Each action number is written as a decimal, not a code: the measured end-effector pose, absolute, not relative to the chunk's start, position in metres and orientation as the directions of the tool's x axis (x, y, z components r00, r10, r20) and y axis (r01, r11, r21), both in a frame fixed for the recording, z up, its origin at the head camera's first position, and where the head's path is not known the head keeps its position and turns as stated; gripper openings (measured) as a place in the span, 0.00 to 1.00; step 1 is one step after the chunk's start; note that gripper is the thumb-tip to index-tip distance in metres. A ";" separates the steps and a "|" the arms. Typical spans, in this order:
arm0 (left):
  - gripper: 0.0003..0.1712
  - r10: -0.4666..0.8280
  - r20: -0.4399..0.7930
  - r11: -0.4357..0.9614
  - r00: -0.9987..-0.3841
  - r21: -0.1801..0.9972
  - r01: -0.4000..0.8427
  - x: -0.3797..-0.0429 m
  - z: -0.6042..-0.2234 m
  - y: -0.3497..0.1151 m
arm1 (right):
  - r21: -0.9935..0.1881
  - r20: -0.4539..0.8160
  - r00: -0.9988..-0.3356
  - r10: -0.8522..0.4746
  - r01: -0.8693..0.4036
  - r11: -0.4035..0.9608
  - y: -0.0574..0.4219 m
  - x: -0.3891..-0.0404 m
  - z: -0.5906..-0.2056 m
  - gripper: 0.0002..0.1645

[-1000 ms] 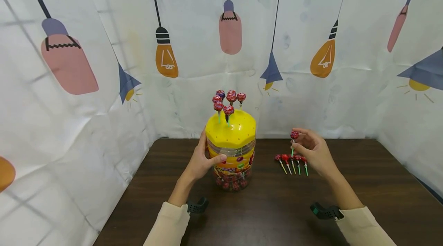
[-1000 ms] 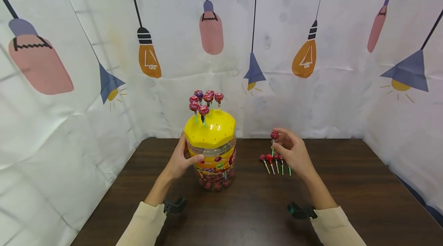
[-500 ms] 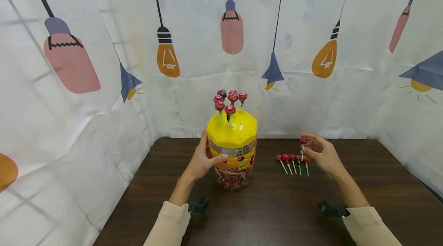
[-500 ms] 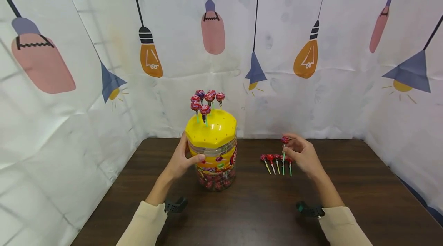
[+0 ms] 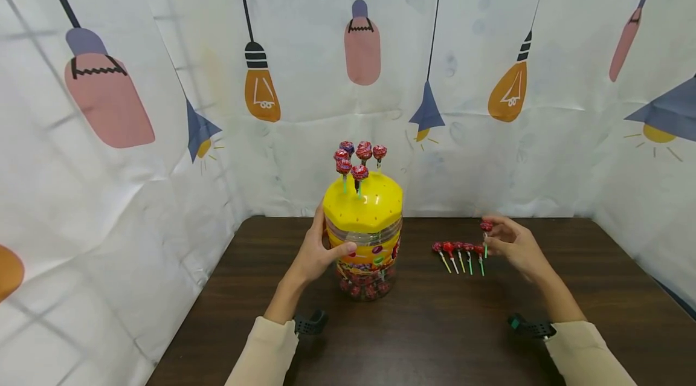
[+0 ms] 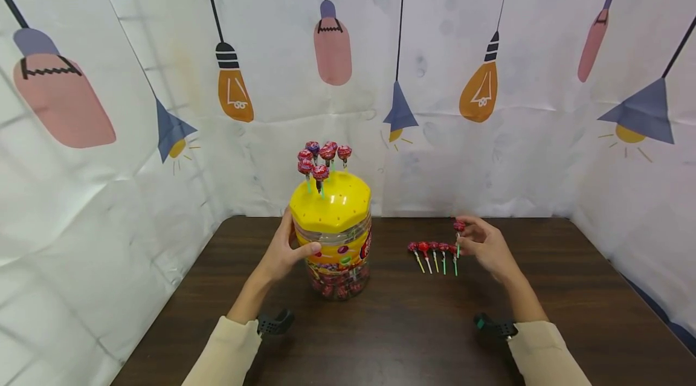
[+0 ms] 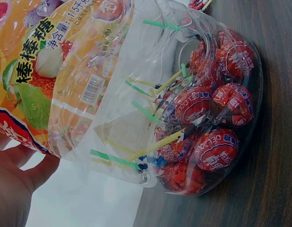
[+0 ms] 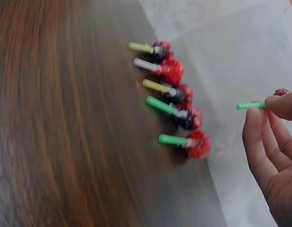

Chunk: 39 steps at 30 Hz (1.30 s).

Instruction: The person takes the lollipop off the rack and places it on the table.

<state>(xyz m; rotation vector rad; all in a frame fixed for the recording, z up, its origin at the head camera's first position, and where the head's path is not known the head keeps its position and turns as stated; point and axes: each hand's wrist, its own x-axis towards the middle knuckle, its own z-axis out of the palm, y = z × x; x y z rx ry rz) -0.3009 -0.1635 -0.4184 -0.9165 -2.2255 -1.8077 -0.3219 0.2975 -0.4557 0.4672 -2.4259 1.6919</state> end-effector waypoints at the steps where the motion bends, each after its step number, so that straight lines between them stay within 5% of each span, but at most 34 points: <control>1: 0.59 0.370 0.461 0.098 -0.807 0.844 0.527 -0.301 -0.418 -0.163 | -0.890 0.286 -0.943 -0.168 -0.326 0.319 0.300 -0.322 -0.457 0.27; 27: 0.58 0.371 0.460 0.088 -0.807 0.847 0.524 -0.303 -0.420 -0.163 | -0.934 0.029 -0.978 -0.206 -0.100 0.343 0.330 -0.327 -0.483 0.33; 39: 0.58 0.370 0.464 0.087 -0.805 0.846 0.527 -0.302 -0.419 -0.163 | -0.859 -0.004 -0.978 -0.208 -0.103 0.501 0.327 -0.328 -0.480 0.32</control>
